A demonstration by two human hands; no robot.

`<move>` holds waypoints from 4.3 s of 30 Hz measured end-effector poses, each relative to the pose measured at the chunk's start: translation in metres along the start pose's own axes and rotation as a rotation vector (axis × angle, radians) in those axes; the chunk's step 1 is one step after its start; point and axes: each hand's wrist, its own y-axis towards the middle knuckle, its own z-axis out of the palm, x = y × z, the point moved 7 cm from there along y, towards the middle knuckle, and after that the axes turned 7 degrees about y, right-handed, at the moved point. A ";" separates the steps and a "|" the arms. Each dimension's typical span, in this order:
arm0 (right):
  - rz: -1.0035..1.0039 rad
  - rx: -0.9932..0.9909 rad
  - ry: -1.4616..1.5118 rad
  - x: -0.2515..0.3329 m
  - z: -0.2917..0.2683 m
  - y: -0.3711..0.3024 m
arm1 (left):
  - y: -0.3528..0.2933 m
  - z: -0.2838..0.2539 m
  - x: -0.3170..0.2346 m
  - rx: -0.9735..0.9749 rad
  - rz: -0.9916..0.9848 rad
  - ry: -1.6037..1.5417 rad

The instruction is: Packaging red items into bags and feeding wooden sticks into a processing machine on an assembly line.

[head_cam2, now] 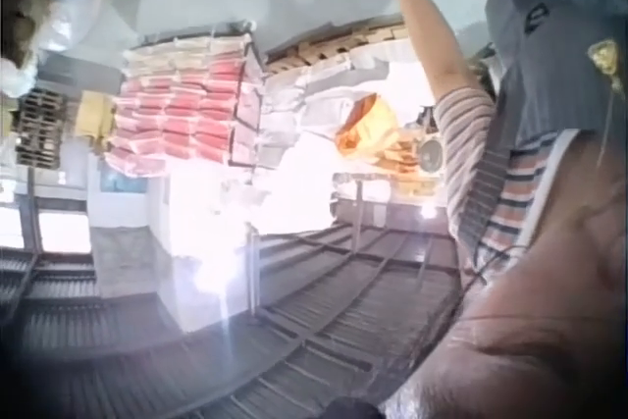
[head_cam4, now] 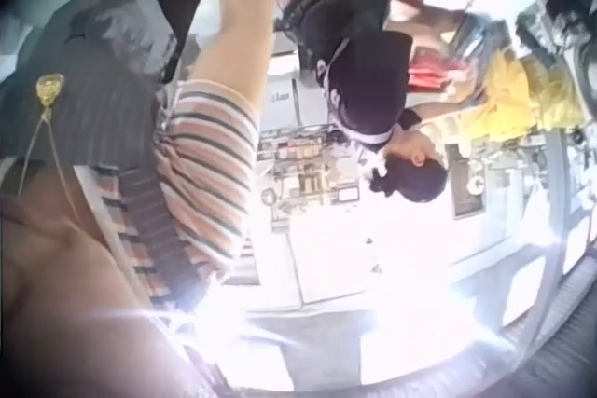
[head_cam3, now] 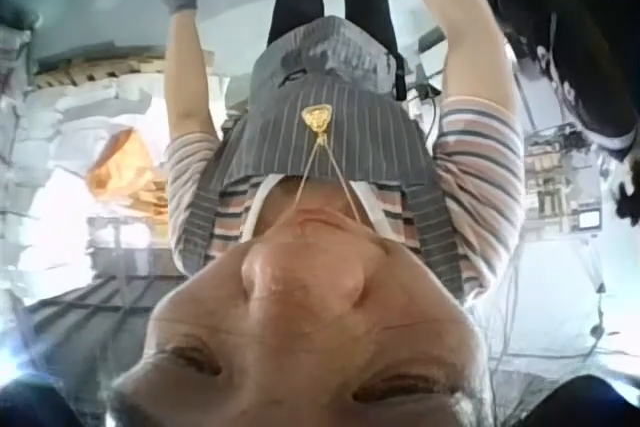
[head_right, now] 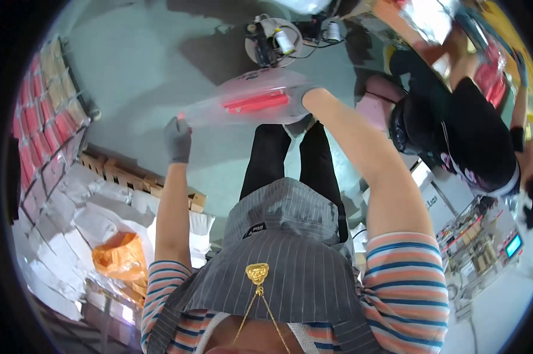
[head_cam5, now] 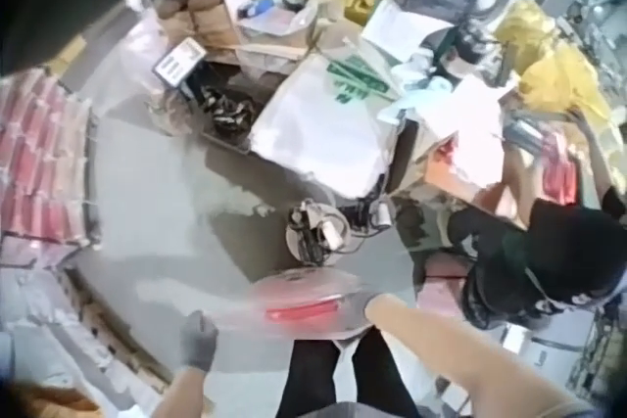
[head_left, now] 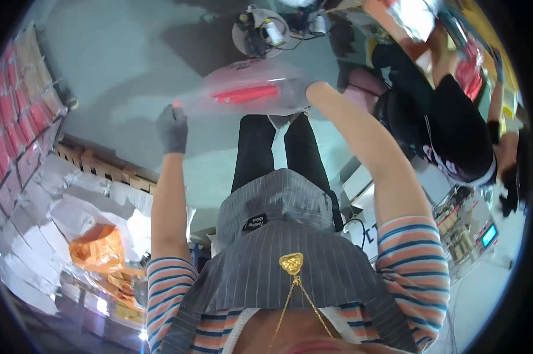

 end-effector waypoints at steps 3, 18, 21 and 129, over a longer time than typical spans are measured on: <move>0.071 0.043 -0.073 0.039 -0.073 -0.074 | 0.029 -0.014 -0.016 0.098 -0.052 0.027; 0.687 -0.644 0.606 -0.062 0.197 -0.410 | -0.071 -0.001 -0.154 -0.267 0.365 0.021; 0.514 -0.826 0.930 -0.105 0.318 -0.430 | -0.107 0.060 -0.286 0.074 0.518 -0.360; 1.063 -1.037 1.274 -0.788 0.256 -0.946 | -0.206 0.542 -1.350 0.129 0.648 0.282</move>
